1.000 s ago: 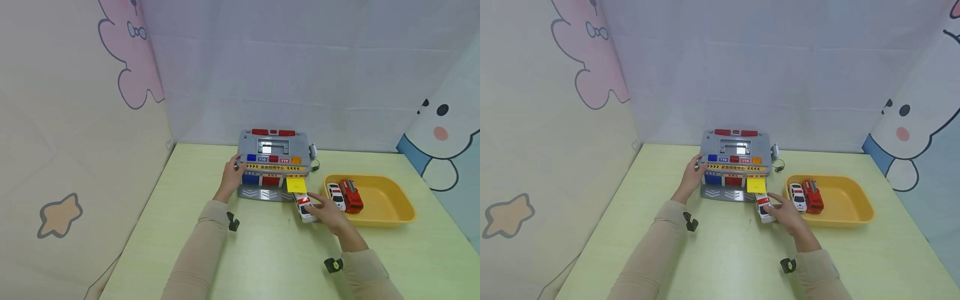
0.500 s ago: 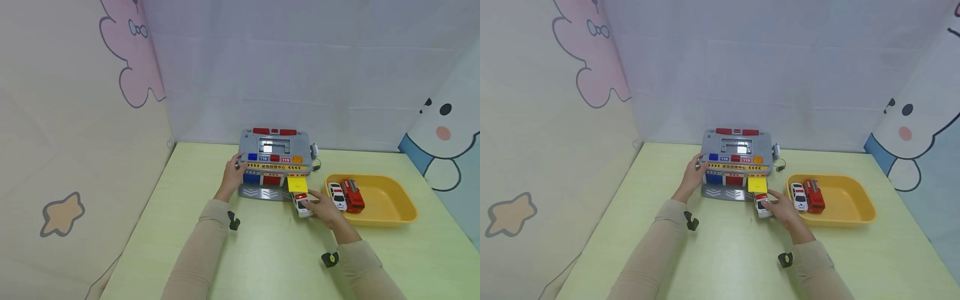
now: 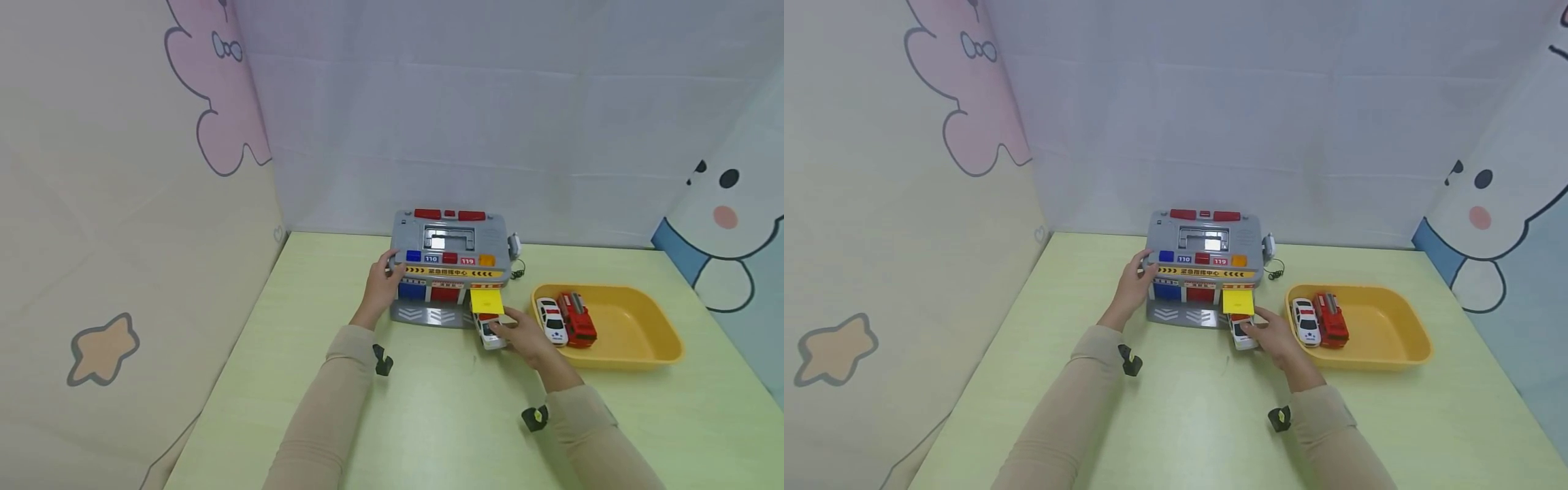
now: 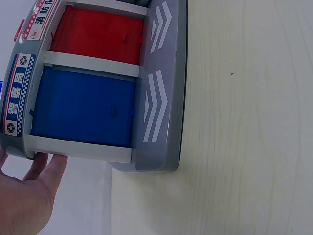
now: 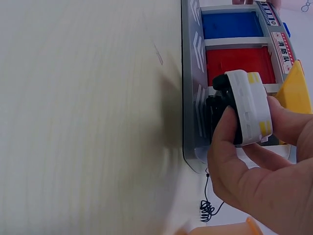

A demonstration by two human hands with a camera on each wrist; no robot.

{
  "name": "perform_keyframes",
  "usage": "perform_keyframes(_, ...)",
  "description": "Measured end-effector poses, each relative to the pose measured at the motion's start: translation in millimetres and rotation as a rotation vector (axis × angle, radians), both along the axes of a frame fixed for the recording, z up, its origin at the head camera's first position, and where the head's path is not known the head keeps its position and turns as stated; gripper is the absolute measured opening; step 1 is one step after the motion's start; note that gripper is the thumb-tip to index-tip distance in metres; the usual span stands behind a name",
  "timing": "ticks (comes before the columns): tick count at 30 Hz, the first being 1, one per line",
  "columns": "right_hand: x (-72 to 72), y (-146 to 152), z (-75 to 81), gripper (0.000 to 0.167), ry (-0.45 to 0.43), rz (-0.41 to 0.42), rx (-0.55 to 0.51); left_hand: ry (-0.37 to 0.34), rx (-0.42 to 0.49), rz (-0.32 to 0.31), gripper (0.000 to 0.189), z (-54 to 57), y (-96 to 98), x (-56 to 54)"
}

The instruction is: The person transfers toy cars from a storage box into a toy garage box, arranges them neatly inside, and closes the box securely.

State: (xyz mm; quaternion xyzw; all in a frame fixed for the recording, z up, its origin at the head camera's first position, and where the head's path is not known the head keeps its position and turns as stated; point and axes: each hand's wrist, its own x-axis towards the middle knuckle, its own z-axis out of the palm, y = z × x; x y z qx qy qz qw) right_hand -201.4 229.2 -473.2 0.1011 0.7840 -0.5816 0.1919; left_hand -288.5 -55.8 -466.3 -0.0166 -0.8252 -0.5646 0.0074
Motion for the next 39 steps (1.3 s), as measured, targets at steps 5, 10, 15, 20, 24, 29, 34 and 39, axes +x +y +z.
perform_keyframes(5, -2.8, -2, -2.9, 0.067, 0.022, 0.004, -0.013, -0.005, 0.004, 0.003, 0.046, 1.1, 0.7, 0.2)
perform_keyframes(10, -4.5, -2, -5.0, 0.065, 0.049, 0.01, -0.016, -0.007, 0.004, 0.005, 0.046, -0.1, 0.7, -0.4)
perform_keyframes(15, -7.1, -3, -6.2, 0.061, 0.065, 0.008, -0.008, -0.012, 0.006, 0.01, 0.046, -0.4, 1.0, -0.5)
perform_keyframes(20, -9.1, -4, -7.5, 0.061, 0.086, -0.002, -0.015, -0.008, 0.009, 0.008, 0.046, -0.5, 1.4, -0.6)
perform_keyframes(24, -9.7, -5, -10.5, 0.063, 0.084, -0.022, -0.055, -0.009, 0.004, 0.011, 0.046, -1.3, 1.4, -1.1)
perform_keyframes(29, -9.0, -5, -12.3, 0.065, 0.061, -0.045, -0.095, -0.022, 0.004, 0.015, 0.045, -1.3, 2.1, -0.5)
perform_keyframes(34, -7.1, -5, -7.5, 0.073, 0.034, -0.027, -0.114, -0.012, 0.001, 0.01, 0.046, -2.9, 1.4, -1.3)
perform_keyframes(39, -6.9, -4, -3.2, 0.085, 0.02, 0.003, -0.064, 0.0, 0.001, 0.004, 0.046, -2.1, 1.0, -1.6)
